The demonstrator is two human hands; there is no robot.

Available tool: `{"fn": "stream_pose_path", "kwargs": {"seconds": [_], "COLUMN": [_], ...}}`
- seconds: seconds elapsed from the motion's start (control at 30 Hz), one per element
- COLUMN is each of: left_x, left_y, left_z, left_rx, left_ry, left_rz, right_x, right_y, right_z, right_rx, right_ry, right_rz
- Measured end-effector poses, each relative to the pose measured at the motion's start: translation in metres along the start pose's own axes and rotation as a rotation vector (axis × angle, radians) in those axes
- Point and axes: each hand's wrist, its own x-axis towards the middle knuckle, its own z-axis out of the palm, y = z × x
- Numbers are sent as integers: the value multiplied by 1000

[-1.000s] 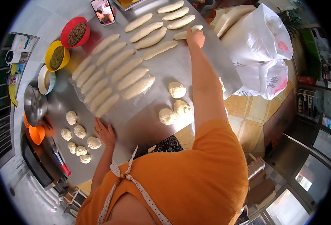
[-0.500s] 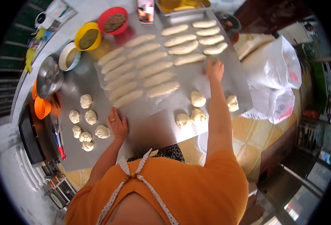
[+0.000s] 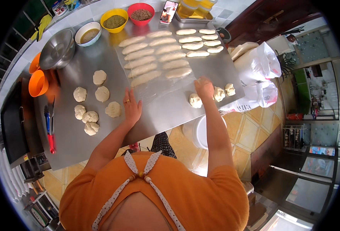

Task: The person shapes small balls of dough into long, cylindrical rolls on a stainless steel countertop. They place the finished rolls onto a sheet of plastic wrap and occasionally use a dough scraper to move items.

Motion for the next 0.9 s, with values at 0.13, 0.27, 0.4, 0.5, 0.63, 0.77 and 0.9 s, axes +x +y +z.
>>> {"fn": "stream_pose_path", "kwargs": {"seconds": [0.13, 0.27, 0.4, 0.5, 0.63, 0.77, 0.9], "left_x": [-38, -59, -56, -51, -31, 5, 27], "left_y": [22, 33, 35, 34, 49, 56, 77], "left_z": [-13, 0, 14, 21, 18, 29, 26], "left_rx": [-186, -494, -634, -558, -313, -186, -220], "left_ry": [-116, -361, -411, -546, -673, -787, -949], "left_rz": [199, 269, 134, 157, 75, 30, -227], "right_x": [-95, -176, -175, -178, -159, -114, -97], "right_y": [-66, -99, -90, -94, -97, -84, -86], "right_z": [28, 87, 101, 113, 126, 132, 122], "right_rx": [62, -3, 853, 330, 98, 20, 108], "right_ry": [-176, -138, 1, 88, 39, 87, 63], "right_rz": [-180, -563, 172, 286, 243, 71, 122]}}
